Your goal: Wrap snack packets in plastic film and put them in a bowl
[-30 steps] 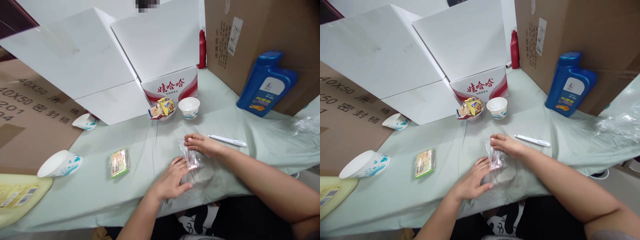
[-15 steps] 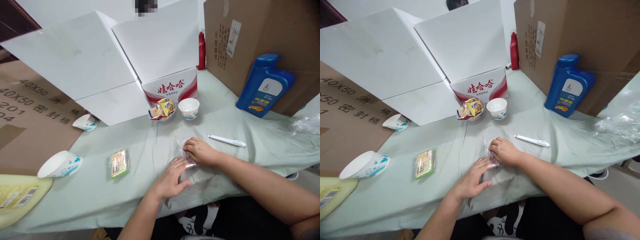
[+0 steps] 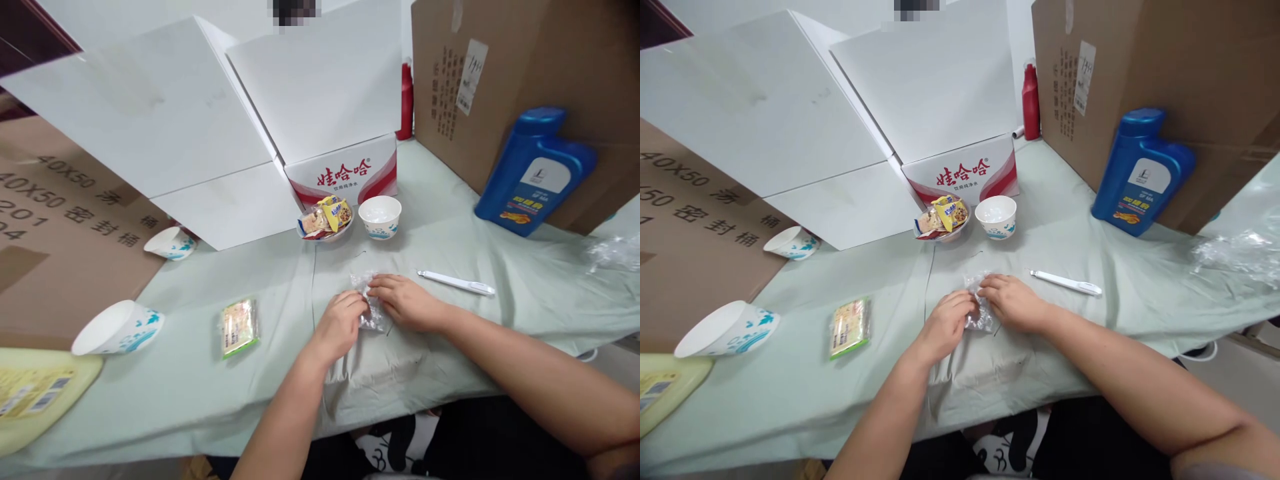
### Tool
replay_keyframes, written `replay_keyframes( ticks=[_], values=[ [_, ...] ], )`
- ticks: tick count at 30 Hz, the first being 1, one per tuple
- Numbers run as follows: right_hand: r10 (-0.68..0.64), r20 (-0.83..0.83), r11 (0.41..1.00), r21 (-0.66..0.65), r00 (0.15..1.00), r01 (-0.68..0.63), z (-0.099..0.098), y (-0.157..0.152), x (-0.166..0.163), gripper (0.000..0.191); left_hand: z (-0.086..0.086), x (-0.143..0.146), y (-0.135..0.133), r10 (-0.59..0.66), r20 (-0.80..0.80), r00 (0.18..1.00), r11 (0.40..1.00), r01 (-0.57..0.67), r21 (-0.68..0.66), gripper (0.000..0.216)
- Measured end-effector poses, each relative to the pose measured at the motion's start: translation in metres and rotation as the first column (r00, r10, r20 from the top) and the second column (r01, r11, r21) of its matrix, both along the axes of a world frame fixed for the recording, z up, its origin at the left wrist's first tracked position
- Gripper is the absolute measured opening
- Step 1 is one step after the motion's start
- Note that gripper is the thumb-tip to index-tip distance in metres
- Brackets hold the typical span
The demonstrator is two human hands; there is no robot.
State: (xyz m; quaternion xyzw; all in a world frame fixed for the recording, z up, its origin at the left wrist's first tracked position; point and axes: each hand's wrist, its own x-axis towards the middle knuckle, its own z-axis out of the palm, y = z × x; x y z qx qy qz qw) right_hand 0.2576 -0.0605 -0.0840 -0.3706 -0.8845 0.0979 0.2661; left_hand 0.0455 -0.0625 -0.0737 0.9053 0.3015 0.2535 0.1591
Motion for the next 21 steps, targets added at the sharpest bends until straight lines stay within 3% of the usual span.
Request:
replay_keyframes(
  ticks=[4,6,10,12,14,18,21],
  values=[
    [-0.015,-0.07,0.999,-0.039,0.997,0.012,0.016,-0.009,0.0,0.028,-0.011,-0.003,0.002,0.086,0.015,0.996,0.995,-0.085,-0.05,0.041],
    [0.043,0.034,0.997,-0.067,0.999,-0.041,0.016,-0.015,-0.007,0.035,-0.014,-0.006,-0.001,0.125,0.027,0.992,0.991,-0.123,-0.058,0.044],
    [0.06,0.268,0.998,-0.034,0.962,-0.053,0.01,-0.022,-0.021,0.017,-0.017,-0.01,-0.001,0.153,-0.004,0.988,0.988,-0.153,0.007,0.038],
    [0.08,0.307,0.997,-0.014,0.949,-0.079,0.013,-0.025,-0.021,0.018,-0.017,-0.011,0.0,0.148,-0.042,0.988,0.989,-0.147,0.027,0.037],
    [0.153,0.302,0.988,-0.063,0.941,-0.141,0.022,-0.031,-0.017,0.018,-0.018,-0.011,0.0,0.134,-0.059,0.989,0.991,-0.133,0.021,0.037],
    [0.322,0.173,0.921,-0.285,0.931,-0.265,0.043,-0.04,-0.006,0.016,-0.018,-0.012,-0.002,0.081,-0.062,0.995,0.997,-0.082,-0.007,0.035],
    [0.221,0.08,0.918,-0.352,0.972,-0.18,0.044,-0.035,-0.002,0.019,-0.019,-0.011,-0.002,0.06,-0.064,0.996,0.998,-0.06,-0.012,0.037]
  ],
)
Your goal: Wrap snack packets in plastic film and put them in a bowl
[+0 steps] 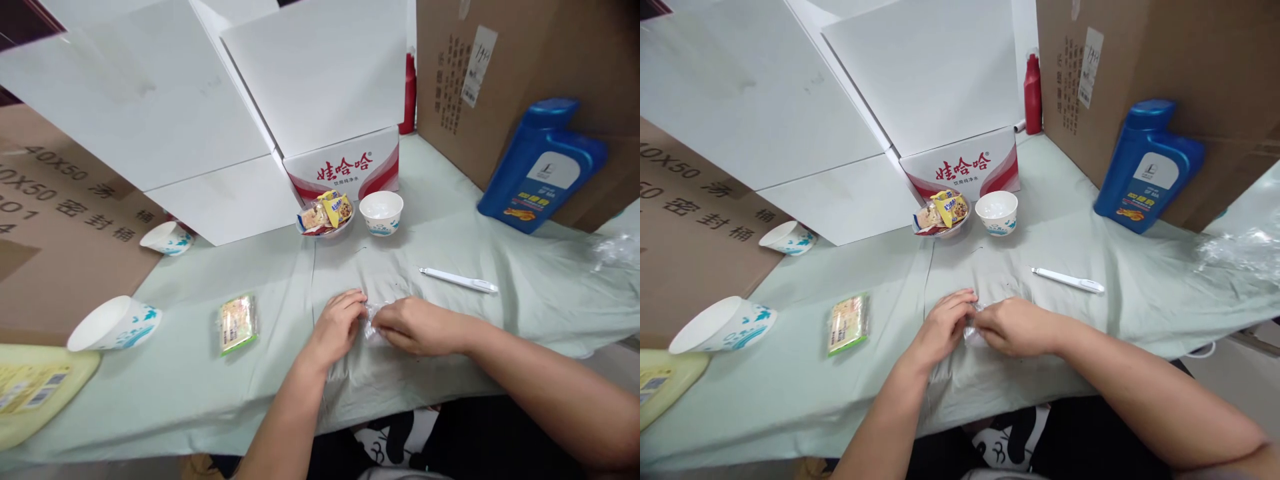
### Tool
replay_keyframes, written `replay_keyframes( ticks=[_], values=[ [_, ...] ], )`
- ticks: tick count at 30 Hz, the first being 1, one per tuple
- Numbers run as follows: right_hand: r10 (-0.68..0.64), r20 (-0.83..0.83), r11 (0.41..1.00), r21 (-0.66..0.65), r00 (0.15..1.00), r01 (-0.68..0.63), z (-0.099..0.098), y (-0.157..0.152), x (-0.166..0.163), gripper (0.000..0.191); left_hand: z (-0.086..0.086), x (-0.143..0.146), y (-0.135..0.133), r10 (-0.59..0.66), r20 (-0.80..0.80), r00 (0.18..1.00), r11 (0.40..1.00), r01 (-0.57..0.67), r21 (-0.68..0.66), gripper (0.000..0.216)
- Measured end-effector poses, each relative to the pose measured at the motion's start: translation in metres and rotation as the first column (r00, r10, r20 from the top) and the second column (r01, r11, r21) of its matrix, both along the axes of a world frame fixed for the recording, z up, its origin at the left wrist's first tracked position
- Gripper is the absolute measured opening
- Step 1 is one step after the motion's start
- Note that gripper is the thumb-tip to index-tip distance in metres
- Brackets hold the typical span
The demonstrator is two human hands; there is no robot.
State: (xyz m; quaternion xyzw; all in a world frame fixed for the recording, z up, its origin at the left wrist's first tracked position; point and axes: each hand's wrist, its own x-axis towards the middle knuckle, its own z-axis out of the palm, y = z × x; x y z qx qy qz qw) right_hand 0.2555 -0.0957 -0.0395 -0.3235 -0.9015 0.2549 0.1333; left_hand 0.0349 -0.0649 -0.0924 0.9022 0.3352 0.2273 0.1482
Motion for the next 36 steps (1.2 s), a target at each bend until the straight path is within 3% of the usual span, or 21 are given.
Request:
replay_keyframes(
  ticks=[5,8,12,14,17,21,23,24,26,29,36],
  values=[
    [-0.326,0.069,0.945,0.047,0.943,0.324,-0.019,0.021,-0.004,0.028,-0.003,0.003,0.002,0.028,-0.019,0.999,0.999,-0.027,0.022,0.034],
    [-0.385,0.183,0.922,0.13,0.905,0.366,-0.029,0.025,-0.011,0.027,-0.002,0.005,0.0,0.045,0.002,0.999,0.998,-0.045,0.038,0.032],
    [-0.402,0.24,0.909,0.215,0.883,0.356,-0.035,0.023,-0.019,0.025,0.008,0.004,-0.007,0.129,0.232,0.964,0.985,-0.151,0.079,0.027],
    [-0.398,0.237,0.909,0.231,0.886,0.347,-0.037,0.022,-0.021,0.025,0.013,0.004,-0.009,0.043,0.297,0.954,0.992,-0.076,0.102,0.018],
    [-0.4,0.224,0.907,0.234,0.889,0.35,-0.038,0.026,-0.019,0.024,0.017,0.006,-0.01,-0.113,0.181,0.977,0.993,0.104,0.058,0.004],
    [-0.518,0.218,0.849,0.251,0.827,0.465,-0.033,0.036,-0.004,0.018,0.015,0.01,-0.006,-0.109,0.054,0.993,0.991,0.112,-0.072,0.012],
    [-0.552,0.112,0.818,0.263,0.826,0.511,-0.03,0.038,0.003,0.016,0.013,0.01,-0.005,-0.103,0.063,0.993,0.99,0.108,-0.088,0.011],
    [-0.516,0.033,0.832,0.256,0.856,0.492,-0.029,0.038,0.006,0.016,0.013,0.01,-0.005,-0.103,0.067,0.992,0.99,0.109,-0.089,0.011],
    [-0.328,-0.076,0.914,0.226,0.941,0.337,-0.027,0.035,0.006,0.015,0.012,0.009,-0.004,-0.104,0.068,0.992,0.99,0.11,-0.094,0.008],
    [-0.095,-0.049,0.983,0.154,0.994,0.101,-0.029,0.028,0.0,0.01,0.011,0.009,-0.003,-0.103,0.072,0.992,0.988,0.11,-0.109,0.007],
    [-0.109,-0.035,0.985,0.129,0.993,0.113,-0.03,0.026,0.001,0.012,0.011,0.012,-0.015,-0.046,-0.067,0.997,0.998,0.044,-0.036,0.008]
  ],
)
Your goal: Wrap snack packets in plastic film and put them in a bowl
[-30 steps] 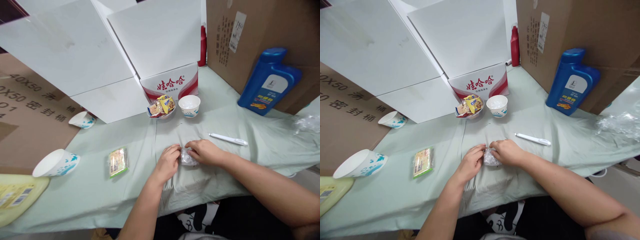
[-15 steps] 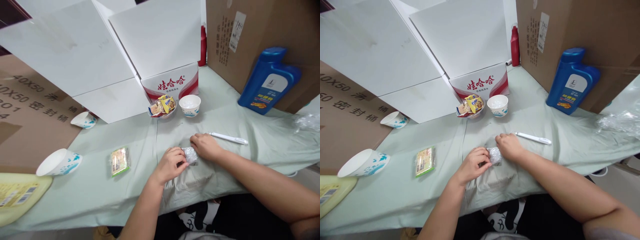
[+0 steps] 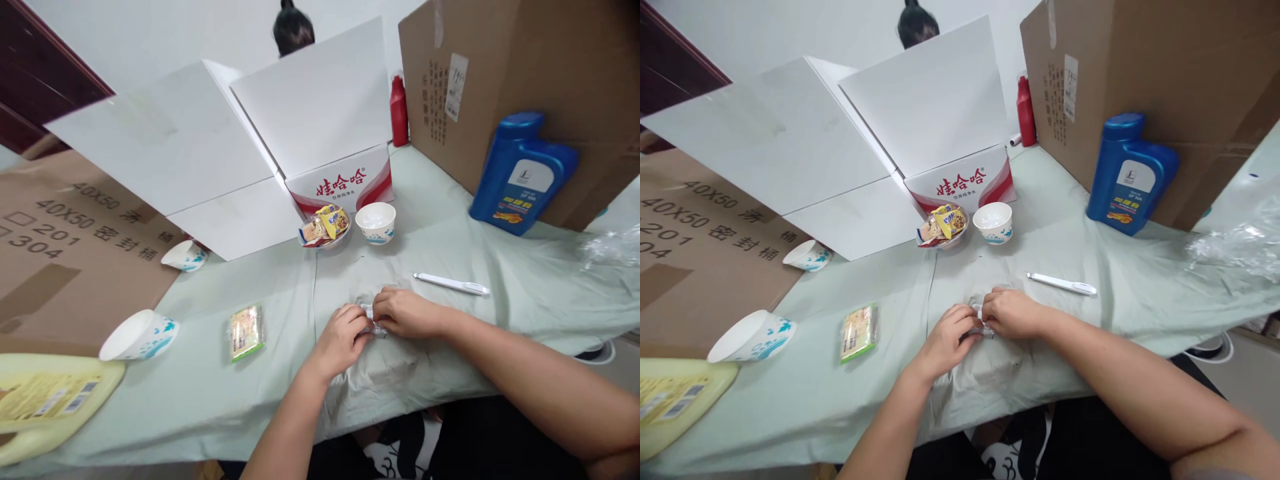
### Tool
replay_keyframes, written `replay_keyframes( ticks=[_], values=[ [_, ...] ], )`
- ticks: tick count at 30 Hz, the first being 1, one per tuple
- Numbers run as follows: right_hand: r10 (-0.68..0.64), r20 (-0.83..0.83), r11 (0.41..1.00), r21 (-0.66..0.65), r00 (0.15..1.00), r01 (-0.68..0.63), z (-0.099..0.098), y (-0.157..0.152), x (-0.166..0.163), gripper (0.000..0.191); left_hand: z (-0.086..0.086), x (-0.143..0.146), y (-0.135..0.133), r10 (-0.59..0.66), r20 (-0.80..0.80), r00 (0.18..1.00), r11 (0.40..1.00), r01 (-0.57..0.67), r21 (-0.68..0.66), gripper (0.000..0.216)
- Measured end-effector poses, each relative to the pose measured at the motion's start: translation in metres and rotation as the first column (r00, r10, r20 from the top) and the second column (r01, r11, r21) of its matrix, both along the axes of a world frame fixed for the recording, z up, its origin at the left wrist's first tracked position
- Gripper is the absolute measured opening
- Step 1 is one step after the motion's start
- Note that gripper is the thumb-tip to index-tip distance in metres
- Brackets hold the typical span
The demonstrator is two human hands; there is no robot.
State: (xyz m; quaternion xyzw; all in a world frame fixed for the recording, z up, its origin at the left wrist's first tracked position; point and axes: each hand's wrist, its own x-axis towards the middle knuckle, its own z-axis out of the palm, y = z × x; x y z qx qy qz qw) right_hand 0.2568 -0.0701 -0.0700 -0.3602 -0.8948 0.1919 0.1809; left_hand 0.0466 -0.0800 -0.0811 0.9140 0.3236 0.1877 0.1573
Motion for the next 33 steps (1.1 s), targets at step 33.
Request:
replay_keyframes(
  ticks=[33],
  values=[
    [-0.386,0.268,0.914,-0.019,0.883,0.405,0.02,0.014,0.068,0.036,0.015,-0.044,0.032,0.681,-0.127,0.722,0.702,-0.592,0.396,0.046]
  ],
)
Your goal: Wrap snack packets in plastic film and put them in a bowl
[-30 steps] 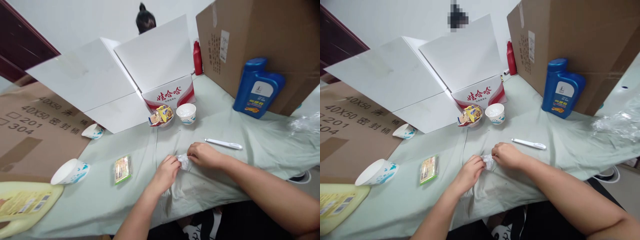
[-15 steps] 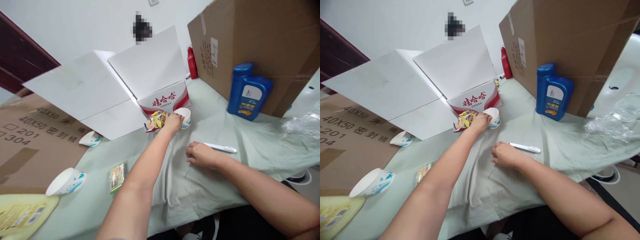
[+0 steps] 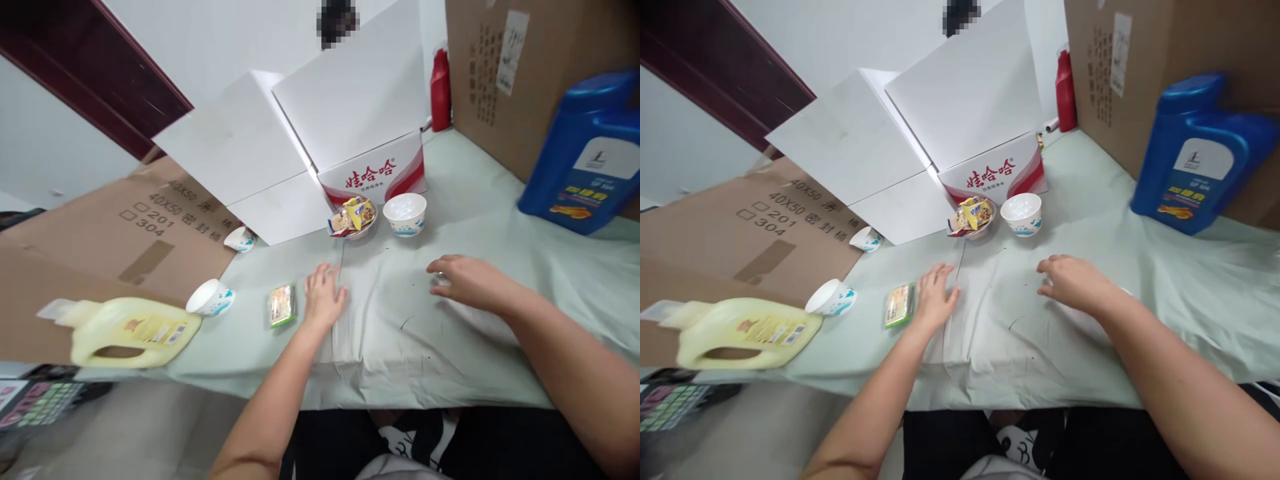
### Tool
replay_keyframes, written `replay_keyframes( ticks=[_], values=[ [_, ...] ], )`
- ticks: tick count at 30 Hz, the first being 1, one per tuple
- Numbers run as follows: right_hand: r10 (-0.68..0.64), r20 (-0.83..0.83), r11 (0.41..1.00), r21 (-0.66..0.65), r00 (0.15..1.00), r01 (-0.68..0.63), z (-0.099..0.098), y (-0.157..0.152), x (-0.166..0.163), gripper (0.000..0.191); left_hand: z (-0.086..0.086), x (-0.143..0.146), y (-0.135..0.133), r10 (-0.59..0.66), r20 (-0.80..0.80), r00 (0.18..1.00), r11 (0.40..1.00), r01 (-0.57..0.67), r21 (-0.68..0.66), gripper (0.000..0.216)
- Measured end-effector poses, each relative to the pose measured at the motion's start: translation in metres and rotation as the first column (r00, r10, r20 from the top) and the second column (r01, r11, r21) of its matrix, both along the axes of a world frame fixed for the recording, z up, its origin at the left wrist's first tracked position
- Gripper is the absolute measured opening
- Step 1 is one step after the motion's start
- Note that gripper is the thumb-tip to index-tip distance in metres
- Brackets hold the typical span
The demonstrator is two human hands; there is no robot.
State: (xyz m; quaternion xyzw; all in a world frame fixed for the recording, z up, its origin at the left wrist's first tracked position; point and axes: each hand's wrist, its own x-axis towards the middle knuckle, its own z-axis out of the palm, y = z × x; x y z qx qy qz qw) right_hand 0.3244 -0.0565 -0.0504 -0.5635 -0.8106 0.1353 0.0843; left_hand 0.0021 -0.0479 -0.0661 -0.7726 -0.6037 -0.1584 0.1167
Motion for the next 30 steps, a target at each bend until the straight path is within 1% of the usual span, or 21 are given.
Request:
replay_keyframes(
  ticks=[1,3,4,5,6,8,10,12,14,15,16,17,18,19,20,21,22,24,26,28,30],
  values=[
    [-0.065,0.056,0.998,0.003,0.996,0.065,0.0,0.001,0.005,0.036,-0.003,-0.023,-0.01,0.15,-0.018,0.988,0.988,-0.15,0.019,0.046],
    [-0.203,0.173,0.979,0.02,0.964,0.203,0.001,0.003,0.012,0.036,-0.006,-0.065,-0.024,0.399,-0.019,0.917,0.916,-0.398,0.048,0.049],
    [-0.259,0.221,0.965,0.027,0.94,0.26,0.002,0.003,0.014,0.035,-0.007,-0.083,-0.029,0.48,0.011,0.877,0.877,-0.48,0.026,0.051],
    [-0.294,0.258,0.954,0.019,0.92,0.3,0.003,0.003,0.015,0.033,-0.007,-0.098,-0.031,0.525,0.05,0.85,0.851,-0.523,-0.043,0.05],
    [-0.301,0.282,0.949,-0.005,0.911,0.315,0.004,0.002,0.014,0.03,-0.007,-0.109,-0.033,0.541,0.094,0.836,0.84,-0.532,-0.105,0.047],
    [-0.262,0.301,0.953,-0.072,0.917,0.296,0.005,0.001,0.01,0.021,-0.007,-0.121,-0.031,0.533,0.143,0.834,0.844,-0.513,-0.157,0.043],
    [-0.201,0.295,0.964,-0.111,0.934,0.243,0.004,-0.001,0.003,0.021,-0.008,-0.117,-0.026,0.487,0.183,0.854,0.871,-0.46,-0.169,0.041],
    [-0.154,0.283,0.979,-0.085,0.947,0.185,0.001,-0.003,-0.006,0.025,-0.011,-0.098,-0.019,0.409,0.222,0.885,0.908,-0.372,-0.192,0.04],
    [-0.117,0.273,0.991,-0.033,0.955,0.13,-0.005,-0.003,-0.013,0.026,-0.014,-0.07,-0.016,0.276,0.285,0.918,0.949,-0.213,-0.233,0.039],
    [-0.097,0.268,0.995,-0.007,0.958,0.103,-0.007,-0.002,-0.016,0.025,-0.016,-0.054,-0.015,0.189,0.329,0.925,0.96,-0.105,-0.259,0.039],
    [-0.078,0.264,0.997,0.017,0.961,0.077,-0.009,-0.001,-0.018,0.024,-0.016,-0.038,-0.015,0.074,0.439,0.895,0.957,0.06,-0.284,0.038],
    [-0.061,0.259,0.998,0.034,0.964,0.054,-0.011,-0.001,-0.02,0.022,-0.016,-0.022,-0.016,-0.011,0.541,0.841,0.932,0.205,-0.299,0.037],
    [-0.05,0.249,0.998,0.048,0.967,0.039,-0.012,0.0,-0.021,0.022,-0.016,-0.008,-0.016,-0.055,0.623,0.78,0.897,0.312,-0.312,0.035],
    [-0.045,0.234,0.998,0.057,0.971,0.033,-0.012,0.001,-0.022,0.021,-0.014,0.005,-0.015,-0.059,0.687,0.725,0.86,0.386,-0.334,0.033],
    [-0.049,0.213,0.997,0.062,0.976,0.036,-0.012,0.001,-0.023,0.022,-0.013,0.014,-0.013,-0.042,0.721,0.692,0.833,0.422,-0.357,0.032],
    [-0.058,0.189,0.997,0.062,0.98,0.047,-0.011,0.001,-0.023,0.023,-0.012,0.022,-0.01,-0.014,0.732,0.681,0.823,0.424,-0.378,0.032],
    [-0.074,0.166,0.996,0.056,0.983,0.065,-0.01,0.001,-0.023,0.024,-0.01,0.026,-0.005,0.015,0.73,0.683,0.825,0.404,-0.395,0.032],
    [-0.097,0.131,0.995,0.035,0.987,0.093,-0.008,0.001,-0.022,0.025,-0.009,0.029,0.008,0.058,0.705,0.706,0.863,0.319,-0.391,0.037],
    [-0.1,0.114,0.995,0.023,0.988,0.098,-0.006,0.0,-0.023,0.025,-0.011,0.026,0.021,0.08,0.687,0.722,0.917,0.217,-0.335,0.04],
    [-0.086,0.101,0.996,0.028,0.991,0.084,-0.005,-0.002,-0.024,0.025,-0.013,0.021,0.03,0.083,0.677,0.731,0.962,0.118,-0.245,0.038],
    [-0.069,0.084,0.997,0.051,0.994,0.065,-0.004,-0.004,-0.027,0.025,-0.017,0.018,0.033,0.058,0.675,0.735,0.985,0.068,-0.157,0.034]
  ],
)
